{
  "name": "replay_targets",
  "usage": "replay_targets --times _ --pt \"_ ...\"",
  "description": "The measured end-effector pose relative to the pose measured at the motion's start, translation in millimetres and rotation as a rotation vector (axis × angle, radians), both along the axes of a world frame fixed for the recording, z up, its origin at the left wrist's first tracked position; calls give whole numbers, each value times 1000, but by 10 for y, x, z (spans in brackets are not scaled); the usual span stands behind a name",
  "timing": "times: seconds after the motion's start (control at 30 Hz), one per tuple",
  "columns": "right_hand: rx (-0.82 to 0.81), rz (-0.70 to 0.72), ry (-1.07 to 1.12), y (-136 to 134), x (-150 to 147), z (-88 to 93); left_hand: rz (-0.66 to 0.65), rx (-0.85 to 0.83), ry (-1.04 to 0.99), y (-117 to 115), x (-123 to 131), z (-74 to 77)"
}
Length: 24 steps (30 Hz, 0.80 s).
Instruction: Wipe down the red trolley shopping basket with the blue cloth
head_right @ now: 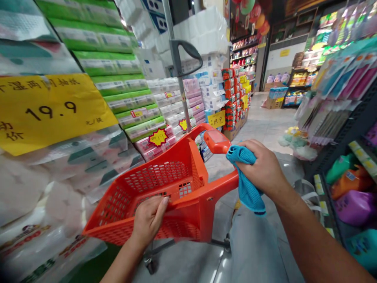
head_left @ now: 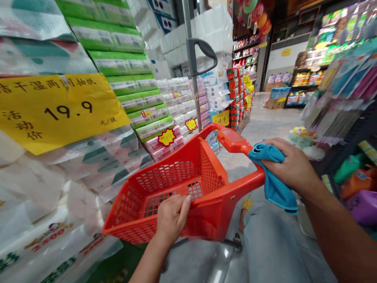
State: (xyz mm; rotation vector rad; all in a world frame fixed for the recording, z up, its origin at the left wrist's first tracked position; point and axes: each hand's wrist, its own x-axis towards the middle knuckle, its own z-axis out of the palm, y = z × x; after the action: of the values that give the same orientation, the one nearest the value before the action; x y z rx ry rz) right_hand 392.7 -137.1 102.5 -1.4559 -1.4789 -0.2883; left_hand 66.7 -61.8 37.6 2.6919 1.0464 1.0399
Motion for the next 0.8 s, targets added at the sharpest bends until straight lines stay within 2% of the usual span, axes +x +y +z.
replay_targets --times 0.1,0.2,0.3,0.37,0.5,0.57,0.67,0.73,0.8 --pt "-50 112 -17 -144 -161 68 24 -52 -66 -145 125 38" --pt "-89 227 44 -208 -271 86 24 -26 -121 -334 321 82" --pt "-66 220 140 -232 -330 75 112 -19 -127 -443 401 120" --pt "-47 257 124 -278 -389 80 131 -37 -130 -483 373 139" --pt "-83 463 26 -346 -504 119 117 6 -240 -615 265 166" --pt "-64 414 25 -296 -521 132 95 49 -292 -702 218 180" --pt "3 250 44 -218 -581 154 97 33 -283 -802 131 218" --pt "-37 293 0 -241 -681 183 123 6 -257 -859 71 265" --pt "-132 431 -83 -291 -776 218 97 13 -241 -928 35 331"
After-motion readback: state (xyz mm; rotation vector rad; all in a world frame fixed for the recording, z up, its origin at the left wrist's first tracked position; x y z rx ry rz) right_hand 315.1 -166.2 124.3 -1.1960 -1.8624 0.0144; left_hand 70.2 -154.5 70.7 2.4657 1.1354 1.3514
